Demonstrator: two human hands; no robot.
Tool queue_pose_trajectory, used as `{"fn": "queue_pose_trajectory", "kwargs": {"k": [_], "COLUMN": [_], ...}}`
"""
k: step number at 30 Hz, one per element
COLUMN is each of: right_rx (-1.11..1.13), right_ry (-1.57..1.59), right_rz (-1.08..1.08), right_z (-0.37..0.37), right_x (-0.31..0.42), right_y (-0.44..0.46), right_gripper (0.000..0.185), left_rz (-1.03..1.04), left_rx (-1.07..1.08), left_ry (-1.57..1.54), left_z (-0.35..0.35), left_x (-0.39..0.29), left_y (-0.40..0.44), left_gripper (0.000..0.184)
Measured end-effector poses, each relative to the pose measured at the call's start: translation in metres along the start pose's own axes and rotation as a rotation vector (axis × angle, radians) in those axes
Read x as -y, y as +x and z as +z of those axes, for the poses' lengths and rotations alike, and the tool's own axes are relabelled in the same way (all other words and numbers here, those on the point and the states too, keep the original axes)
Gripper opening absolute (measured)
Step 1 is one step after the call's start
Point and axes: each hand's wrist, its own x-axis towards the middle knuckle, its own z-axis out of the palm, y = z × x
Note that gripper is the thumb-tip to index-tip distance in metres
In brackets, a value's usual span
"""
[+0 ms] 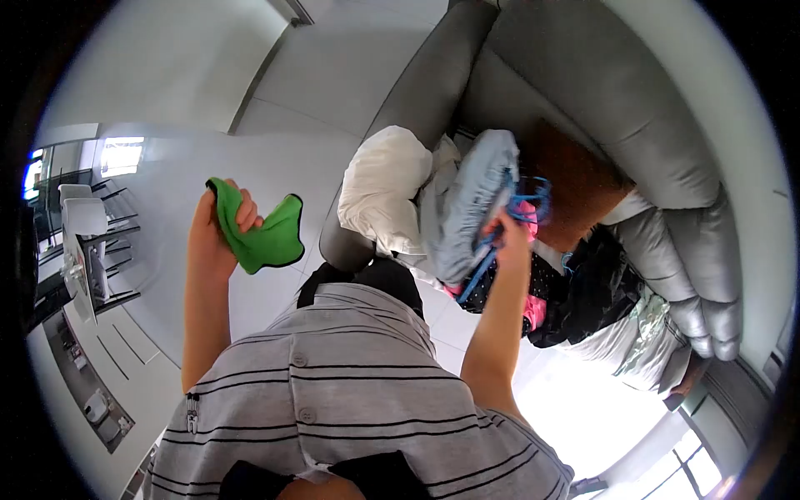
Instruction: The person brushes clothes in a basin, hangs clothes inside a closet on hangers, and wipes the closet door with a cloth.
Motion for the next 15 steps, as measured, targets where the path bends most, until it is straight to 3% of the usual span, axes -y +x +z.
{"fn": "queue_pose_trajectory", "kwargs": {"k": [3, 6, 11, 13, 15], "right_rx": [-0.264, -0.4, -0.618, -0.494, -0.561], "right_ry": [-0.111, 0.045, 0.203, 0.378, 0.362], "right_rz": [-0.172, -0.327, -0.699, -0.87, -1.042], "right_z": [-0.06, -0.091, -0.08, -0.089, -0.065], "right_x": [0.06, 0.127, 0.2, 0.209, 0.215], "right_y": [-0.026, -0.089, -0.205, -0.235, -0.257], "right_gripper": [0.019, 0.024, 0.024, 0.023, 0.02], "left_rz": [-0.038, -0.048, -0.046, -0.065, -0.084], "left_rx": [0.075, 0.168, 0.236, 0.23, 0.224], "left_ry": [0.035, 0.085, 0.093, 0.076, 0.059], "left_z": [0.006, 0.018, 0.024, 0.02, 0.019], "left_x": [-0.002, -0.005, -0.003, -0.003, -0.003], "left_y": [0.022, 0.036, 0.048, 0.048, 0.049], "left_gripper": [0.027, 0.027, 0.026, 0.029, 0.032]}}
